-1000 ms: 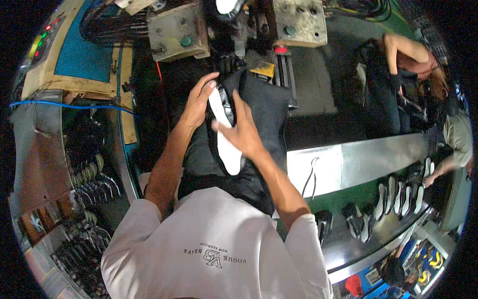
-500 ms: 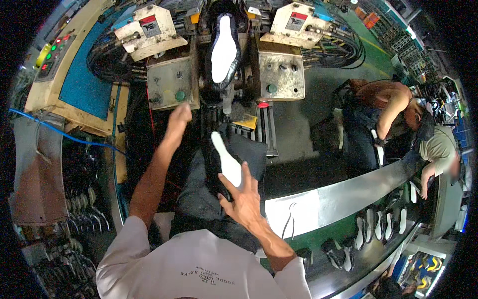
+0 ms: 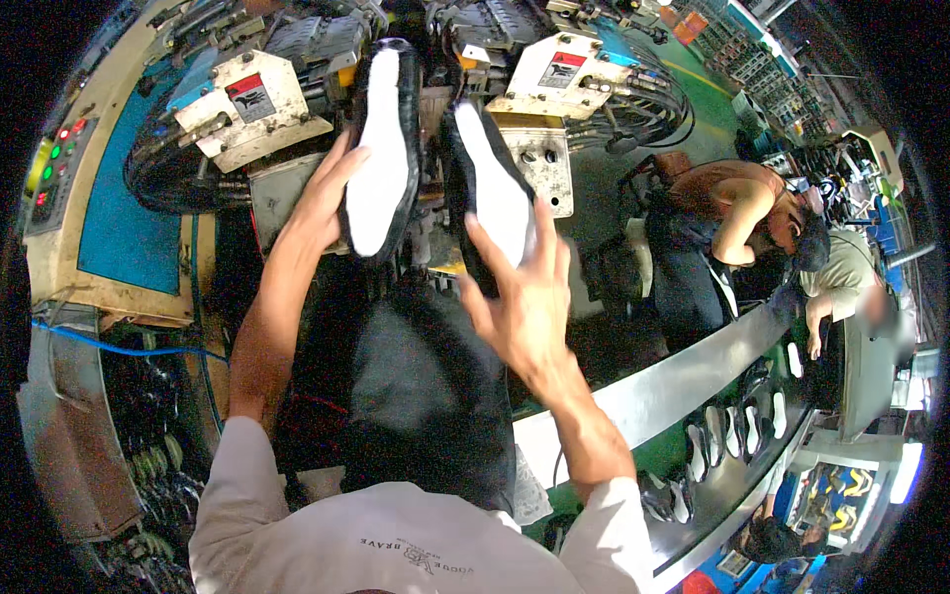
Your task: The recorder is performing various stages of shoe assembly, including lasting and applying adhesive in a factory environment.
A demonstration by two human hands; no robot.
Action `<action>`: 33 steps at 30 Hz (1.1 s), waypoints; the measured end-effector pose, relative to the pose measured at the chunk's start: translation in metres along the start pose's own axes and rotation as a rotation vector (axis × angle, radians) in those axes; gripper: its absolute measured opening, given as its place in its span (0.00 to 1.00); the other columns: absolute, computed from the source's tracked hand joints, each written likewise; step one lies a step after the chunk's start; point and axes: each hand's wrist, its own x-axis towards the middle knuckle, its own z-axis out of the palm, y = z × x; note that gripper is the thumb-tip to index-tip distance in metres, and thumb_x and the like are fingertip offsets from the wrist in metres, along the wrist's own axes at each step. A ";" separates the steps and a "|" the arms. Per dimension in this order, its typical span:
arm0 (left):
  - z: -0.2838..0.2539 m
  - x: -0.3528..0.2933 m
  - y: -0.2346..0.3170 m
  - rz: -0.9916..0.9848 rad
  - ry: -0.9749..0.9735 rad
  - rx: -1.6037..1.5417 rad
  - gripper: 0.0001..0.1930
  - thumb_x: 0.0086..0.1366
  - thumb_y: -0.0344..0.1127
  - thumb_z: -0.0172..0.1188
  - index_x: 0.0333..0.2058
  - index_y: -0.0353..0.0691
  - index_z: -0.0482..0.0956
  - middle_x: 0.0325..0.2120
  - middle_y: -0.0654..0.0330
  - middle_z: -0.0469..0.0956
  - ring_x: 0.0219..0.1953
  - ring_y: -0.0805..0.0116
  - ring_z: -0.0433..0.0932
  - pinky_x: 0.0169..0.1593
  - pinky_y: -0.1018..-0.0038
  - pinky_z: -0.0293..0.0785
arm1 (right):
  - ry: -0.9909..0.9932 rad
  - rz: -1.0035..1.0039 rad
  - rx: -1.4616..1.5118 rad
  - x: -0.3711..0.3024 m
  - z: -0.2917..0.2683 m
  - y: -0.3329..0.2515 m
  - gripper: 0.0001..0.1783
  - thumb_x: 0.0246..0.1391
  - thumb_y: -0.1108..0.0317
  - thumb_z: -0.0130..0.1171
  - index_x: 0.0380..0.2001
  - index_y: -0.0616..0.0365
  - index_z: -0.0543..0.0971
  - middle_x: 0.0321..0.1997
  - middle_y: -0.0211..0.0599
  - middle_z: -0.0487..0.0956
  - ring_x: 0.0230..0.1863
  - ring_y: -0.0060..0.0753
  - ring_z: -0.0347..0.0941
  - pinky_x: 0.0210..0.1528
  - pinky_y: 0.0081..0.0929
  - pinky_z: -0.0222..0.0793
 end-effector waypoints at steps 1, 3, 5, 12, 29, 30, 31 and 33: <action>-0.013 -0.022 0.001 0.055 -0.038 -0.027 0.39 0.79 0.40 0.57 0.81 0.41 0.51 0.70 0.52 0.72 0.66 0.60 0.76 0.70 0.60 0.75 | 0.015 -0.023 0.041 0.022 0.007 -0.004 0.36 0.55 0.57 0.75 0.68 0.33 0.81 0.80 0.75 0.54 0.67 0.77 0.66 0.70 0.59 0.68; -0.034 -0.068 -0.007 0.106 -0.076 -0.177 0.38 0.80 0.41 0.58 0.81 0.44 0.52 0.70 0.51 0.72 0.66 0.59 0.77 0.67 0.60 0.78 | 0.089 -0.094 0.038 0.062 0.031 -0.001 0.36 0.55 0.56 0.75 0.68 0.33 0.81 0.79 0.76 0.54 0.67 0.79 0.66 0.71 0.60 0.67; -0.053 -0.117 -0.019 0.211 -0.090 -0.256 0.39 0.79 0.47 0.58 0.81 0.45 0.52 0.70 0.53 0.72 0.67 0.59 0.77 0.68 0.59 0.76 | 0.112 -0.105 0.062 0.097 0.057 -0.007 0.36 0.55 0.55 0.75 0.69 0.33 0.80 0.79 0.77 0.54 0.68 0.80 0.65 0.72 0.61 0.65; -0.082 -0.231 -0.049 -0.007 0.238 -0.010 0.45 0.70 0.43 0.57 0.81 0.35 0.50 0.72 0.51 0.70 0.67 0.61 0.75 0.69 0.64 0.73 | 0.109 -0.023 0.033 0.122 0.120 -0.018 0.37 0.58 0.51 0.71 0.72 0.25 0.75 0.82 0.75 0.50 0.65 0.87 0.66 0.66 0.67 0.72; -0.032 -0.277 -0.064 0.040 0.189 -0.059 0.47 0.71 0.44 0.64 0.81 0.36 0.50 0.78 0.51 0.59 0.78 0.58 0.59 0.79 0.61 0.52 | 0.200 -0.285 -0.038 0.078 0.162 -0.016 0.45 0.59 0.55 0.71 0.77 0.51 0.67 0.80 0.79 0.50 0.81 0.85 0.43 0.81 0.67 0.45; -0.029 -0.278 -0.065 0.033 0.197 -0.058 0.47 0.71 0.43 0.64 0.81 0.36 0.49 0.78 0.50 0.59 0.79 0.58 0.58 0.80 0.61 0.52 | 0.200 -0.267 0.011 0.076 0.161 -0.020 0.43 0.62 0.59 0.68 0.78 0.54 0.66 0.81 0.78 0.51 0.83 0.80 0.43 0.83 0.65 0.41; -0.027 -0.278 -0.065 0.025 0.199 -0.057 0.48 0.71 0.43 0.64 0.81 0.36 0.48 0.78 0.50 0.58 0.79 0.58 0.58 0.80 0.60 0.52 | 0.195 -0.254 0.010 0.077 0.160 -0.022 0.43 0.62 0.59 0.68 0.78 0.54 0.66 0.81 0.78 0.51 0.83 0.80 0.43 0.83 0.65 0.41; -0.022 -0.275 -0.068 0.017 0.196 0.003 0.48 0.71 0.42 0.64 0.81 0.36 0.48 0.79 0.49 0.57 0.79 0.57 0.57 0.80 0.60 0.51 | 0.185 -0.259 -0.033 0.081 0.160 -0.024 0.45 0.58 0.59 0.71 0.77 0.52 0.66 0.81 0.78 0.51 0.82 0.81 0.44 0.81 0.69 0.44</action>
